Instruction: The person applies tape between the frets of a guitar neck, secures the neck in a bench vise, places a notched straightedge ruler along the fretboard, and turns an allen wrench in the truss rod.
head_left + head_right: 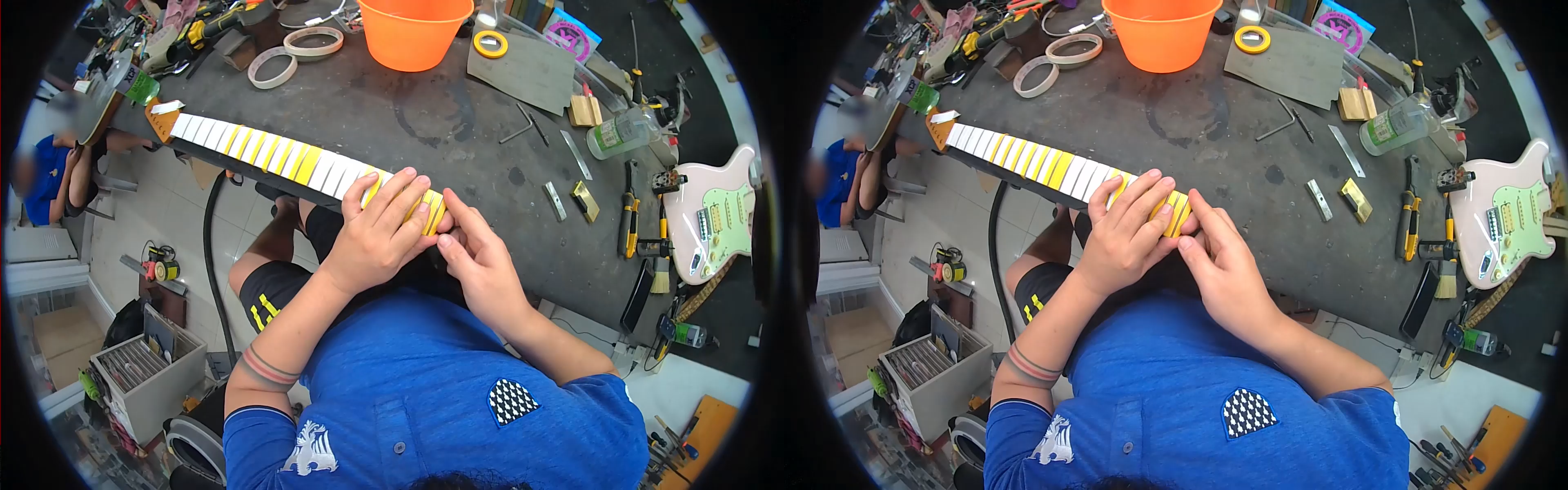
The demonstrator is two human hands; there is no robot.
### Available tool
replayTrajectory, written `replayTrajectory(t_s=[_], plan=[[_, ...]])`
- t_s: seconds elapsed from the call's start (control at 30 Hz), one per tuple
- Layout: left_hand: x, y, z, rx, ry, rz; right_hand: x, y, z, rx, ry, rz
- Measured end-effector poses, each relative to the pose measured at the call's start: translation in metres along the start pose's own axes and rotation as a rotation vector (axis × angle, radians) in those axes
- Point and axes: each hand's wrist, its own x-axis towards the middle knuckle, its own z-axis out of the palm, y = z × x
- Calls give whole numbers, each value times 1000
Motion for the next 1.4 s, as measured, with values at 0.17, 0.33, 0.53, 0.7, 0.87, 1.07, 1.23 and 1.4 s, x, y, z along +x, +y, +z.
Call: replayTrajectory(t_s=[0.17,0.33,0.53,0.7,0.87,1.07,1.23,1.4], plan=[[-3,-2,0,7,11,19,-7,9,-7,75,-32,81],[-3,0,1,45,33,20,-8,31,-4,-265,-36,-157],[-5,2,3,57,52,17,-14,31,-2,-35,-51,-32],[-5,3,-1,7,19,-13,-10,-8,-22,-222,-88,92],[-7,-23,-42,58,-24,47,1,-2,-31,-1036,178,-535],[-20,-142,-161,-72,-59,-199,12,16,-60,-1255,246,-602],[6,-197,-178,-200,-353,-105,21,16,-66,-1302,242,-451],[32,-226,-157,-358,-531,87,20,14,-65,-1328,251,-306]])
